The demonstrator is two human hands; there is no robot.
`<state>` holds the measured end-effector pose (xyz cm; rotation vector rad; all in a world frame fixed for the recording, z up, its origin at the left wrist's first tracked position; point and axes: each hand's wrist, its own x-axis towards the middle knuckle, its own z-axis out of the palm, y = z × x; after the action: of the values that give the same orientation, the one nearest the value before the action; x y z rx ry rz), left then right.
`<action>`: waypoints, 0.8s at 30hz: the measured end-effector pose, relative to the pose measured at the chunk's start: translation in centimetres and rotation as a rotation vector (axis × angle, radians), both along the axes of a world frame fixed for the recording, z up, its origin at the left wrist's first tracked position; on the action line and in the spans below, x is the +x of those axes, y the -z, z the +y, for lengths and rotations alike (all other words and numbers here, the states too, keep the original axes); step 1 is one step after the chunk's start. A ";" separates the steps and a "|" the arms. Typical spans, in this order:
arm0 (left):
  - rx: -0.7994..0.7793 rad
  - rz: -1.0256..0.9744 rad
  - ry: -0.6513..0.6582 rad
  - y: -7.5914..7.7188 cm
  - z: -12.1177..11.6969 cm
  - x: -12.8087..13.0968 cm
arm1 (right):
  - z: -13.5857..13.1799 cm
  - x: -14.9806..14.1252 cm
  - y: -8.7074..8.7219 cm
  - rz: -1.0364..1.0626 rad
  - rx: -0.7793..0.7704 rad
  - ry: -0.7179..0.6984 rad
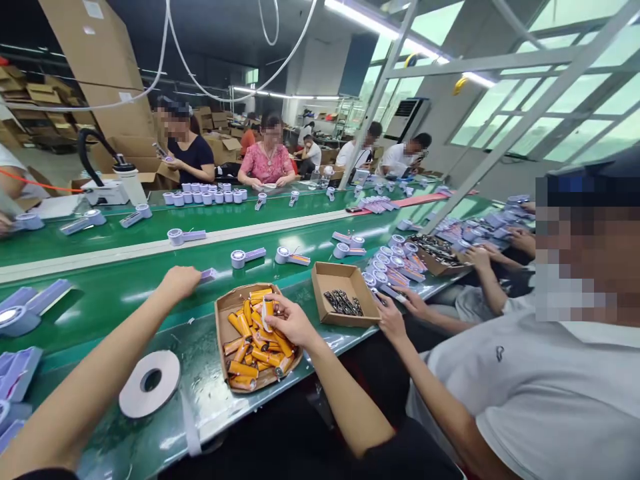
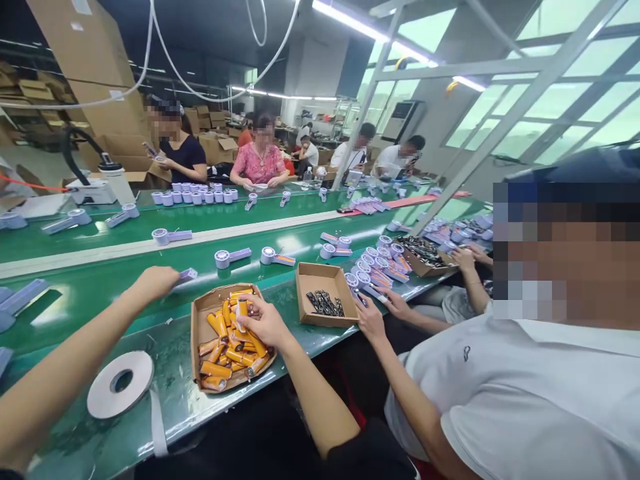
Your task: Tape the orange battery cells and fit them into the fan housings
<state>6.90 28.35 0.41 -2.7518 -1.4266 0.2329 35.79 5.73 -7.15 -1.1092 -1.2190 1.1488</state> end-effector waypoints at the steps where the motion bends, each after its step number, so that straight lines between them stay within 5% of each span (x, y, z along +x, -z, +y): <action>1: -0.004 0.025 0.014 0.1 0.0 -0.8 | 0.0 0.0 0.1 -0.007 -0.002 -0.004; 7: -0.025 0.106 0.165 2.0 -0.3 -2.0 | -0.1 0.1 0.1 -0.021 0.009 -0.017; 12: -0.019 0.142 0.090 3.9 0.1 0.1 | -0.1 0.1 0.3 -0.049 0.018 -0.013; 17: -0.105 0.073 0.057 3.1 1.8 0.5 | -0.1 0.0 0.8 0.025 0.056 -0.013; 21: -0.234 -0.056 0.088 2.0 2.7 -0.5 | 1.2 0.0 -1.3 0.032 0.118 0.020; 24: -0.287 -0.177 0.082 2.7 2.7 -0.8 | 5.2 -0.4 -3.9 -0.081 0.201 0.019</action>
<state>6.06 31.03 -2.25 -3.1262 -1.4136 0.2110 35.38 10.92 -3.28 -1.0202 -1.3520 0.9519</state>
